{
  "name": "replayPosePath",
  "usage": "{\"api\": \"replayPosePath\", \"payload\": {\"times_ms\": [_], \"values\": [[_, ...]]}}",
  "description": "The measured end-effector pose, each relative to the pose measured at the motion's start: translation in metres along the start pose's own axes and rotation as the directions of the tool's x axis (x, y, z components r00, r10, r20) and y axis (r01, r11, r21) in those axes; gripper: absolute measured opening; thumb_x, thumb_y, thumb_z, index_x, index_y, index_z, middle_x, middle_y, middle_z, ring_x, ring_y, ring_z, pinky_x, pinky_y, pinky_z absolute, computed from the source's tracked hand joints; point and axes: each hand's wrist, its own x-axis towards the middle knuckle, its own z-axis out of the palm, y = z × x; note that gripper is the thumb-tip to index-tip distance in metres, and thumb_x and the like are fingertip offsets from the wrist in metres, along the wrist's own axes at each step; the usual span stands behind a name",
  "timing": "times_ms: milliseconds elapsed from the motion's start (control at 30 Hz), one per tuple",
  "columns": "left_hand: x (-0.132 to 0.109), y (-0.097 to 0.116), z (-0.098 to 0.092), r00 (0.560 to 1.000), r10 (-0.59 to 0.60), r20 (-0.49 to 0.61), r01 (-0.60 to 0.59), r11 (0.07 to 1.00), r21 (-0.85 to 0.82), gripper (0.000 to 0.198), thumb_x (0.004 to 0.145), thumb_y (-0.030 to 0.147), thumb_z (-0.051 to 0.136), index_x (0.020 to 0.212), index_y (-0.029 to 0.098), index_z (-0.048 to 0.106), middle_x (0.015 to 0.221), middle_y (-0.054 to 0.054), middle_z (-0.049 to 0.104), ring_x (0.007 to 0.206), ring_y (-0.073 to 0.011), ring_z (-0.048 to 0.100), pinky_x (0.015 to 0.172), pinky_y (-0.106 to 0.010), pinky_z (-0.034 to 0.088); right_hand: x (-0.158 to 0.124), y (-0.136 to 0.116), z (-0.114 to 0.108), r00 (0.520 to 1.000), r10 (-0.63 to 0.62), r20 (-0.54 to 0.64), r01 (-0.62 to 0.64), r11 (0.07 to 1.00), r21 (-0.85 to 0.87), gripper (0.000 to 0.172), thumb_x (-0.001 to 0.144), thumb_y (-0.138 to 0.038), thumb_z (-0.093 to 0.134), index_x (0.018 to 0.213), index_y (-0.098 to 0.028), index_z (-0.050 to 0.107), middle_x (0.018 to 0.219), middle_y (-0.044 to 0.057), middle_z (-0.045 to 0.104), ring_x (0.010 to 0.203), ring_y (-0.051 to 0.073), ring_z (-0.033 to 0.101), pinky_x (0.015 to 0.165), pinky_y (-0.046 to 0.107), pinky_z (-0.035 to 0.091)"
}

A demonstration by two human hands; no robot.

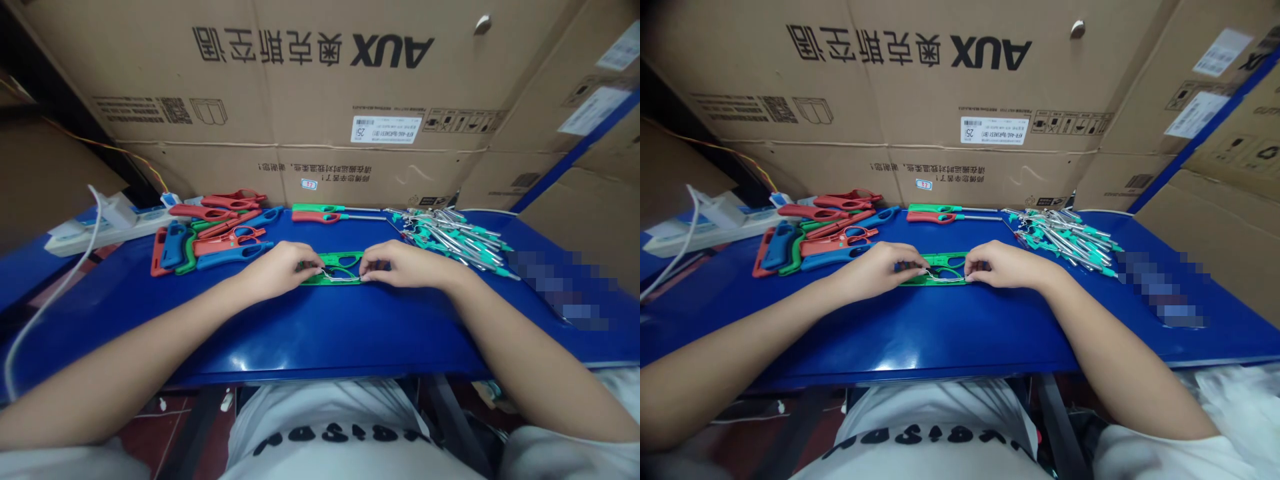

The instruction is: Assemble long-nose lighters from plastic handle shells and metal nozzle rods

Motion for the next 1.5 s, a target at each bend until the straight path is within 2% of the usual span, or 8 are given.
{"api": "replayPosePath", "payload": {"times_ms": [267, 633, 867, 1067, 1267, 1500], "values": [[-0.001, -0.002, 0.005, 0.999, 0.026, -0.024, -0.025, 0.998, 0.053, 0.016, 0.093, 0.019, 0.061, 0.097, 0.015, 0.076, 0.093, -0.007, 0.072, 0.078, -0.0166, 0.067, 0.074, -0.026, 0.05, -0.001, 0.001, -0.002, 0.998, 0.069, 0.008, -0.067, 0.994, -0.089, 0.014, 0.088, -0.031, 0.068, 0.09, -0.017, 0.074, 0.091, 0.007, 0.074, 0.08, 0.017, 0.067, 0.07, 0.027, 0.048], [0.0, -0.003, 0.008, 1.0, -0.01, -0.023, 0.01, 0.999, 0.036, 0.015, 0.091, 0.023, 0.063, 0.092, 0.017, 0.078, 0.09, -0.007, 0.076, 0.077, -0.0178, 0.069, 0.074, -0.027, 0.051, -0.001, 0.002, -0.002, 0.996, 0.088, 0.015, -0.085, 0.99, -0.113, 0.012, 0.09, -0.027, 0.067, 0.084, -0.018, 0.074, 0.091, 0.006, 0.074, 0.082, 0.019, 0.066, 0.071, 0.028, 0.047], [0.0, 0.0, 0.006, 0.996, -0.088, 0.003, 0.088, 0.996, 0.025, 0.015, 0.088, 0.021, 0.066, 0.09, 0.018, 0.08, 0.089, -0.006, 0.078, 0.078, -0.0191, 0.071, 0.072, -0.027, 0.05, 0.002, -0.001, -0.001, 0.991, 0.132, 0.008, -0.128, 0.975, -0.183, 0.009, 0.088, -0.023, 0.07, 0.083, -0.019, 0.076, 0.089, 0.005, 0.075, 0.08, 0.018, 0.066, 0.069, 0.028, 0.044], [-0.001, -0.001, 0.005, 0.991, -0.135, 0.011, 0.135, 0.991, -0.019, 0.016, 0.086, 0.026, 0.066, 0.087, 0.019, 0.08, 0.086, -0.005, 0.079, 0.075, -0.0188, 0.072, 0.066, -0.025, 0.049, 0.002, 0.002, 0.001, 0.995, 0.096, -0.004, -0.095, 0.973, -0.208, 0.009, 0.088, -0.023, 0.069, 0.083, -0.02, 0.076, 0.089, 0.005, 0.075, 0.081, 0.019, 0.066, 0.071, 0.029, 0.045], [-0.001, 0.001, 0.004, 0.986, -0.166, 0.028, 0.167, 0.985, -0.051, 0.013, 0.084, 0.023, 0.067, 0.085, 0.018, 0.079, 0.082, -0.004, 0.079, 0.071, -0.0178, 0.072, 0.065, -0.024, 0.049, 0.002, -0.002, 0.001, 0.999, 0.045, 0.003, -0.043, 0.972, -0.231, 0.014, 0.088, -0.013, 0.063, 0.081, -0.019, 0.074, 0.087, 0.005, 0.074, 0.083, 0.02, 0.066, 0.073, 0.03, 0.045], [0.0, 0.001, 0.006, 0.98, -0.198, 0.033, 0.199, 0.978, -0.059, 0.01, 0.082, 0.019, 0.071, 0.086, 0.017, 0.08, 0.082, -0.005, 0.079, 0.071, -0.0178, 0.072, 0.066, -0.023, 0.051, 0.002, -0.005, 0.001, 0.994, 0.107, 0.014, -0.1, 0.964, -0.245, 0.008, 0.087, -0.016, 0.069, 0.079, -0.018, 0.072, 0.088, 0.004, 0.074, 0.081, 0.019, 0.065, 0.068, 0.028, 0.041]]}}
